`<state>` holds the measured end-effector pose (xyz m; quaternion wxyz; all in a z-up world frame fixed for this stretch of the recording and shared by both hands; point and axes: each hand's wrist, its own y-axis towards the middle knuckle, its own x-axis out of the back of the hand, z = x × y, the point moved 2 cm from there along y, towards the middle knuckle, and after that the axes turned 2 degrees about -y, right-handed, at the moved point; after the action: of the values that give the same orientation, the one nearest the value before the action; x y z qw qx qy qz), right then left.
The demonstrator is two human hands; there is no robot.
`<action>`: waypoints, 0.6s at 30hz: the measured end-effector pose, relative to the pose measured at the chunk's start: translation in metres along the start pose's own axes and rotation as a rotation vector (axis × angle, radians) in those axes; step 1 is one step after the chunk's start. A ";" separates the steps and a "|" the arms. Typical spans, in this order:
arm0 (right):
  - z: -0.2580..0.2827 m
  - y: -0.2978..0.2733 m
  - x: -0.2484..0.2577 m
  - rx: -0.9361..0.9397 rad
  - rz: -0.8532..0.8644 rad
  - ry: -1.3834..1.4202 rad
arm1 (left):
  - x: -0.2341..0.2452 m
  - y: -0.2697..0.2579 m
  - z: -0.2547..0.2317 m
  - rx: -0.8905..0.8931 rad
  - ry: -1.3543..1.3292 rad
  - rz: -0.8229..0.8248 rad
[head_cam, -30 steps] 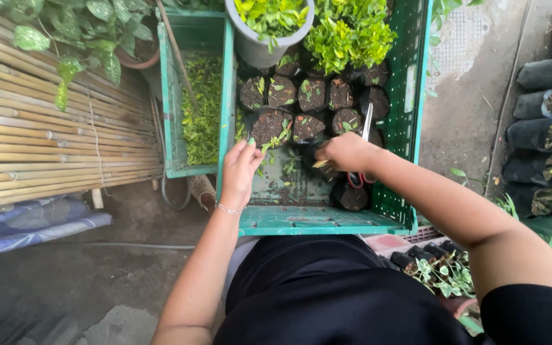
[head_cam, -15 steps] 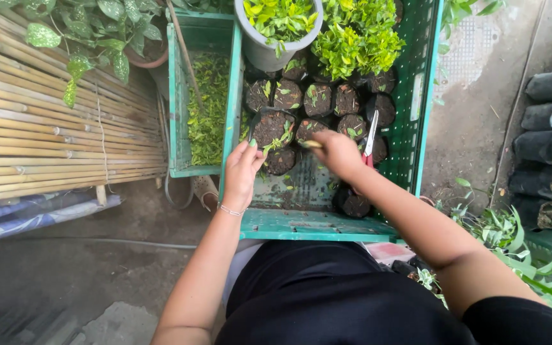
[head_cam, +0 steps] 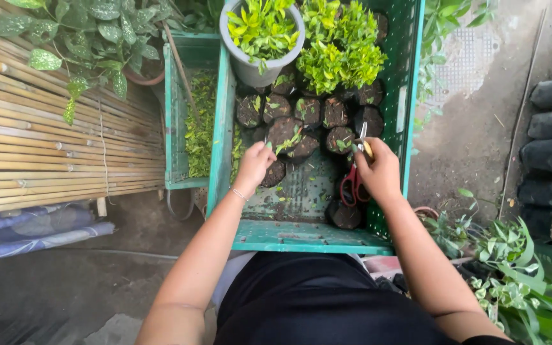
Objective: Trimming and organizing plant seedlings in small pots.
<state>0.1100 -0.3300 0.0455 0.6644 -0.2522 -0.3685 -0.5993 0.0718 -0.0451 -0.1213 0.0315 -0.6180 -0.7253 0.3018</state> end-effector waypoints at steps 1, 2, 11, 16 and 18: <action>-0.005 0.001 -0.003 -0.042 0.023 0.030 | 0.003 0.006 0.013 0.017 0.210 -0.006; -0.009 0.004 -0.004 -0.033 0.024 0.032 | 0.002 0.005 0.016 0.010 0.208 -0.013; -0.015 0.010 -0.008 -0.164 0.067 0.182 | -0.007 -0.017 -0.024 -0.046 0.371 -0.129; -0.028 0.008 -0.014 -0.102 0.033 0.064 | -0.034 -0.071 -0.116 -0.749 0.943 -0.250; -0.023 0.007 -0.012 -0.096 0.011 0.051 | -0.042 -0.075 -0.144 -0.810 1.001 -0.204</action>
<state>0.1212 -0.3395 0.0231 0.6641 -0.2704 -0.3208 -0.6188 0.0760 -0.0303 0.0458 0.1585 -0.5749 -0.7343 -0.3243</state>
